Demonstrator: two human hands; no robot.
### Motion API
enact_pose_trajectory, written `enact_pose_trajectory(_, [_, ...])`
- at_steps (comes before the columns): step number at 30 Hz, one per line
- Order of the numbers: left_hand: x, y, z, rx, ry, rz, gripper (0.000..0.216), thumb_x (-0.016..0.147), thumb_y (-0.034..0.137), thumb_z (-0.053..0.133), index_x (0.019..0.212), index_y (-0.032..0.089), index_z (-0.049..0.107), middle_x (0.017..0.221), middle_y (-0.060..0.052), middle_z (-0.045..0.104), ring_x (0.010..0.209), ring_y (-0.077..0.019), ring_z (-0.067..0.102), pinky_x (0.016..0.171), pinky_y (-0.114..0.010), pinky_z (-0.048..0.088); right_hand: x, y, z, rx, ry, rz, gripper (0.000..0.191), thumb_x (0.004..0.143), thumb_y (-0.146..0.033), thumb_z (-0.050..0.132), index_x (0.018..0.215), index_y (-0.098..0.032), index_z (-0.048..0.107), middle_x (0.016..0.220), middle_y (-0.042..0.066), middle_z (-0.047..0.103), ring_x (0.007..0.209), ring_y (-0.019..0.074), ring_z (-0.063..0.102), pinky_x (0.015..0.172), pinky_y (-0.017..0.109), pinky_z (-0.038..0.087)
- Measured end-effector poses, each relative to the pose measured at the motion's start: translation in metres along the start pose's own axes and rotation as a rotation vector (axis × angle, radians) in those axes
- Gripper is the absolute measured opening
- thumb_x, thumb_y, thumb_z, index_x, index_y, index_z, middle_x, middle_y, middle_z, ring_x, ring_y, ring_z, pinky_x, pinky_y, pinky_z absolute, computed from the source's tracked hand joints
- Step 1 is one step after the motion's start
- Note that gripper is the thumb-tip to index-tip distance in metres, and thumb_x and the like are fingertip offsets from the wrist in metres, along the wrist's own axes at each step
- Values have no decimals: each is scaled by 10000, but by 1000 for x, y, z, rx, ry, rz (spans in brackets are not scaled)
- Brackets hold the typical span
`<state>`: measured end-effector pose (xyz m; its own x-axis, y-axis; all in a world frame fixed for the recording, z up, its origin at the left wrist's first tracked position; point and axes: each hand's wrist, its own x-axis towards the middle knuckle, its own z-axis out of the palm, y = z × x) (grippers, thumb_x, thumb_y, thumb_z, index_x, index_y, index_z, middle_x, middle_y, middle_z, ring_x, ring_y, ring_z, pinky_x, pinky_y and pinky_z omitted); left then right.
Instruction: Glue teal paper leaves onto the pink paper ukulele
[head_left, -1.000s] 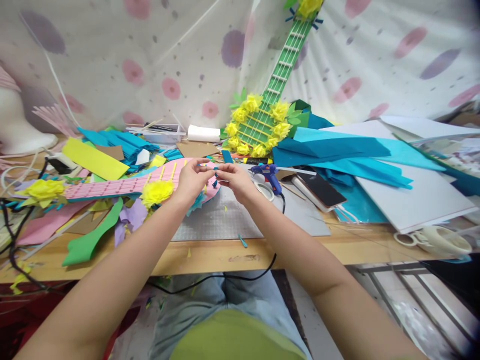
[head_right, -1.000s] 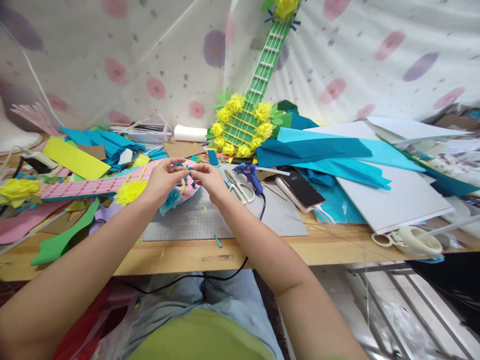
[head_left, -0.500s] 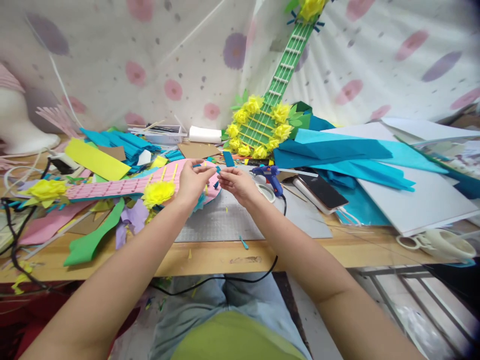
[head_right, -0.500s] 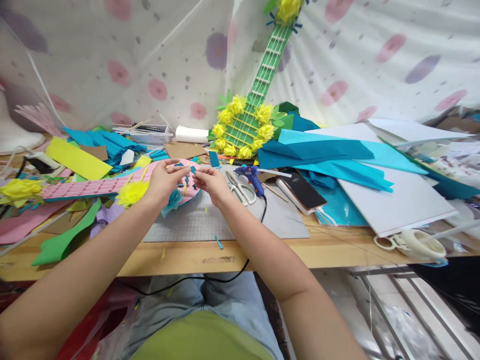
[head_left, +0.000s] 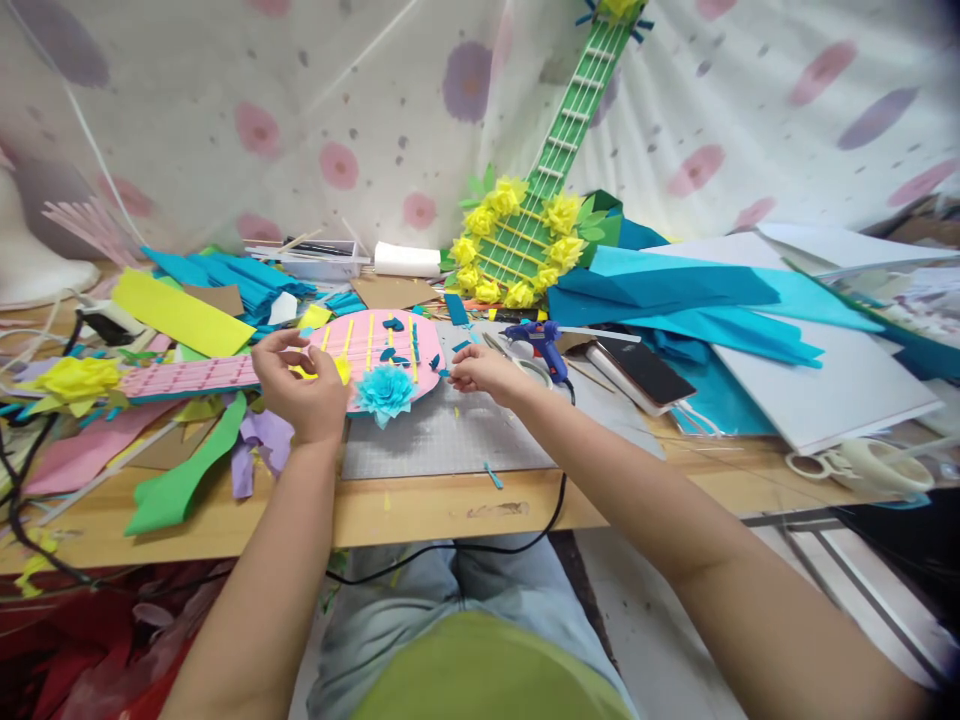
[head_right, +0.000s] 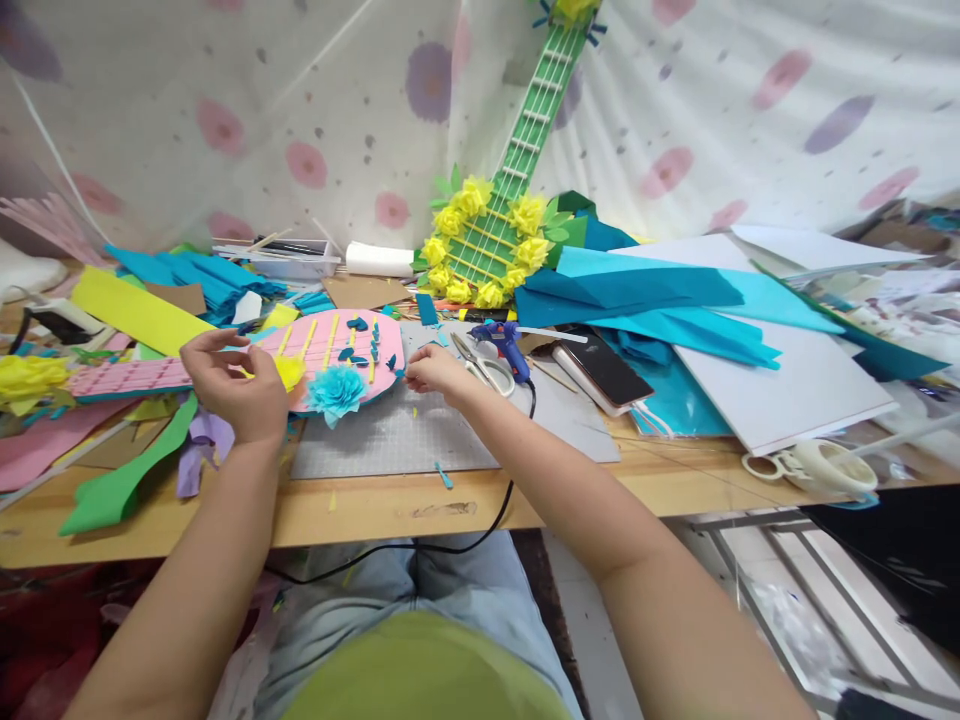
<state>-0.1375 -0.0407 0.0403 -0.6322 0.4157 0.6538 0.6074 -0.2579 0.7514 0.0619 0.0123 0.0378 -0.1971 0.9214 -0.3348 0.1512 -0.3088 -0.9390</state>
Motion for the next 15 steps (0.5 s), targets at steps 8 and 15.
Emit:
enact_pose_trajectory(8, [17,-30,-9,-133,242,59,257,653,33,463,857,181,417,818,13,463,626,-81,442,554,-229,317,8,1,-1,-6,-3,35,194,645,-9,581,596,-172,490,496,7,599,465,78,519,498,179,437])
enact_pose_trajectory(15, [32,-54,-16,-129,403,-12,324,609,-64,383,792,203,367,844,10,438,738,-98,467,713,-252,372,8,-2,4,-48,-21,17,182,682,-19,556,592,-165,496,490,-4,585,459,72,507,487,169,419])
